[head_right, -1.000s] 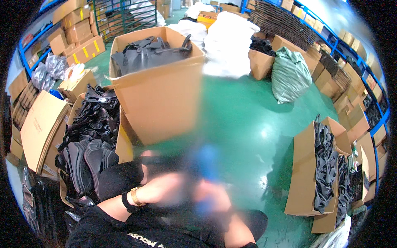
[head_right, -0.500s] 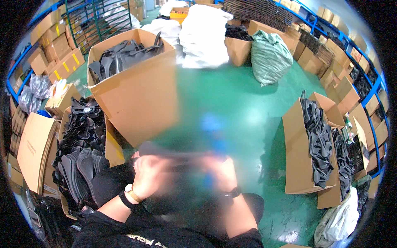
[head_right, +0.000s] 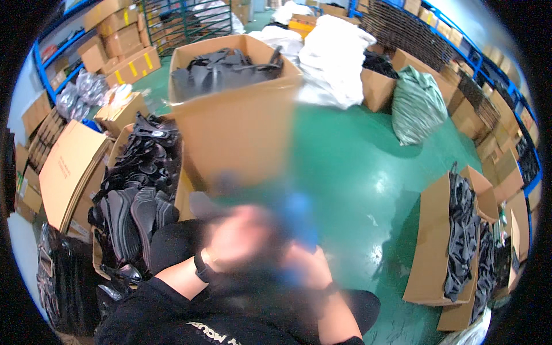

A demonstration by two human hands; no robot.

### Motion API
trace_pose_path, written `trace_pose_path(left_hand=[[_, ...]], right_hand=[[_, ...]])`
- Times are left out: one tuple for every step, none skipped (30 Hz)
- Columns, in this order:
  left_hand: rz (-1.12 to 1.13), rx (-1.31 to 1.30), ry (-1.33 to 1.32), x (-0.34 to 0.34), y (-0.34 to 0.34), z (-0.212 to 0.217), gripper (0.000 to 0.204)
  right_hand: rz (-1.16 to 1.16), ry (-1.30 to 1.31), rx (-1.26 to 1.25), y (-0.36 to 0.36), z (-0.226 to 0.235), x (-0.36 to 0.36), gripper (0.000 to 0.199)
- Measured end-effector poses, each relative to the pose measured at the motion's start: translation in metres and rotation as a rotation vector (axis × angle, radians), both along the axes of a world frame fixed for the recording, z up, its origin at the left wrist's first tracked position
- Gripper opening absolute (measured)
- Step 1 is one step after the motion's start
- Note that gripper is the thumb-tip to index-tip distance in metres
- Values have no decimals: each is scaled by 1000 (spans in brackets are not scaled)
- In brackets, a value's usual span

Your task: Trim excess plastic/rubber material from bicycle saddle components using an electric handheld cutter.

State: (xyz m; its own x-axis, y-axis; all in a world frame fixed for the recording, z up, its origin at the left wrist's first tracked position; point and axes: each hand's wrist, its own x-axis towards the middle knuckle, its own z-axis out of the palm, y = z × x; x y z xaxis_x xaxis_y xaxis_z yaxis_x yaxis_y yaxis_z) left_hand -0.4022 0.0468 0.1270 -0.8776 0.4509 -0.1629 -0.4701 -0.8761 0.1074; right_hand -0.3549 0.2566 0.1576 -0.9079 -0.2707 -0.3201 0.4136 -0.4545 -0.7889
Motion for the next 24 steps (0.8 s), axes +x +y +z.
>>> trace_pose_path(left_hand=[[21,1,3,-2,-5,3,11],[47,-8,-24,-4,-11,7,11],[70,-15,-55,-5,-15,10,11],[84,-4,-66,-6,-19,12,9],[100,0,-66,-6,-22,14,9],[105,20,-67,-7,-23,16,8],[108,41,-68,-8,-24,18,8],[113,46,-65,-8,-25,17,8],[108,68,-68,-8,-26,17,8],[102,89,-71,-8,-27,17,8],[105,94,-69,-8,-28,17,8],[92,94,-70,-6,-28,19,8],[79,94,-72,-4,-28,22,7],[83,97,-70,-2,-28,25,7],[70,93,-58,0,-27,27,7],[56,88,-46,1,-26,28,7],[55,93,-47,1,-25,25,7],[39,72,-30,1,-24,24,8],[23,51,-12,1,-23,23,11],[23,53,-13,1,-22,23,11],[85,-162,122,2,-21,27,14],[147,-378,258,2,-20,30,19],[145,-378,256,0,-21,32,19],[193,-424,301,-4,-23,33,21]], right_hand=[[38,-10,29,2,-3,3,24],[96,5,14,2,-5,5,23],[116,-13,27,-1,-5,8,23],[148,-58,74,-5,-2,12,22],[178,-102,122,-10,1,15,22],[219,-128,132,-12,0,17,20],[214,-121,179,-19,3,19,20],[229,-136,174,-21,0,19,20],[245,-150,167,-24,-3,20,21],[248,-148,173,-26,-3,21,21],[220,-164,144,-29,-2,22,21],[194,-180,115,-31,-1,23,21],[199,-178,119,-34,0,23,21],[203,-153,109,-36,2,23,21],[204,-129,101,-37,2,23,21],[204,-130,106,-37,4,24,21],[187,-142,97,-38,6,24,20],[171,-153,86,-38,8,25,19],[172,-154,88,-35,6,24,19],[216,-175,71,-30,2,21,18],[259,-198,52,-26,-2,20,17],[256,-201,52,-23,-5,19,17],[235,-173,35,-20,-8,18,17],[219,-142,18,-18,-9,17,17]])
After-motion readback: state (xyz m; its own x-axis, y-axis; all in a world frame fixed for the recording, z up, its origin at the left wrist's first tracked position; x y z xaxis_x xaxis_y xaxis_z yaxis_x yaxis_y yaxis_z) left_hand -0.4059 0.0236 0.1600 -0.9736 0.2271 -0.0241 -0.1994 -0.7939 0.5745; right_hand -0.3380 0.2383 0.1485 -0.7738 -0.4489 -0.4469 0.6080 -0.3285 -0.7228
